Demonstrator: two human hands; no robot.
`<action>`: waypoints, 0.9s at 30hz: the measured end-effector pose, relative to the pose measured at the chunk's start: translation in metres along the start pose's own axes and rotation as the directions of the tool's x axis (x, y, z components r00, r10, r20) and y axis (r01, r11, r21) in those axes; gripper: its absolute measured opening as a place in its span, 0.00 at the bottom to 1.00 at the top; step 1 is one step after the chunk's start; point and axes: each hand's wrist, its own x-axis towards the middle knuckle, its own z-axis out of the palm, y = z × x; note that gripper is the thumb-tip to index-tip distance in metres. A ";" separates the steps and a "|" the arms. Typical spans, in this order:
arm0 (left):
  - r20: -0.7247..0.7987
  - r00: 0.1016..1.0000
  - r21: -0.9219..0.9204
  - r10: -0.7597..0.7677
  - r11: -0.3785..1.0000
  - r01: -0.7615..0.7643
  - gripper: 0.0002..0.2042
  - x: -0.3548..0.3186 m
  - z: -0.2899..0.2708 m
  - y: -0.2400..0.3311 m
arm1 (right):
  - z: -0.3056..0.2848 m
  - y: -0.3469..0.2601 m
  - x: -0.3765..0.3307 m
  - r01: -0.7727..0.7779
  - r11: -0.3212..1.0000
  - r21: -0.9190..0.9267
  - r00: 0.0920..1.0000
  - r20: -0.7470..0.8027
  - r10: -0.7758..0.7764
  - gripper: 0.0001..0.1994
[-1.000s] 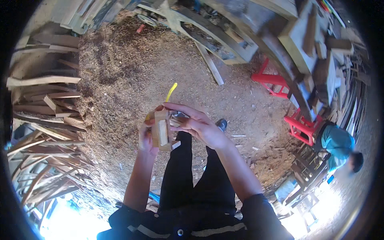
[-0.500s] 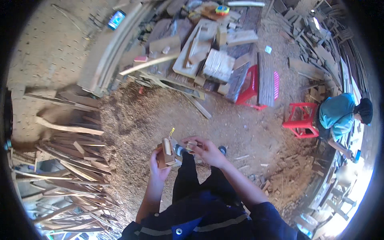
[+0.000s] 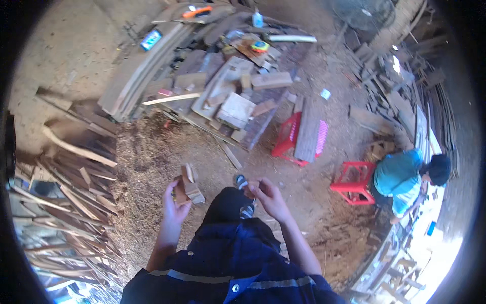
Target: Assemble small pieces of wood together using glue and a hammer.
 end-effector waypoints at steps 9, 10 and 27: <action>-0.010 0.998 0.043 0.058 0.997 -0.057 0.24 0.080 0.002 -0.013 | -0.071 -0.028 0.061 -0.068 0.959 -0.277 0.995 -0.090 0.045 0.16; -0.066 0.993 0.033 0.099 0.995 -0.097 0.24 0.086 0.010 -0.009 | -0.081 -0.031 0.069 -0.082 0.957 -0.278 0.996 -0.064 0.067 0.16; -0.336 0.886 -0.286 0.321 0.861 -0.421 0.16 0.070 0.037 -0.056 | -0.033 -0.237 0.289 0.516 0.693 -0.503 0.814 0.540 -0.214 0.21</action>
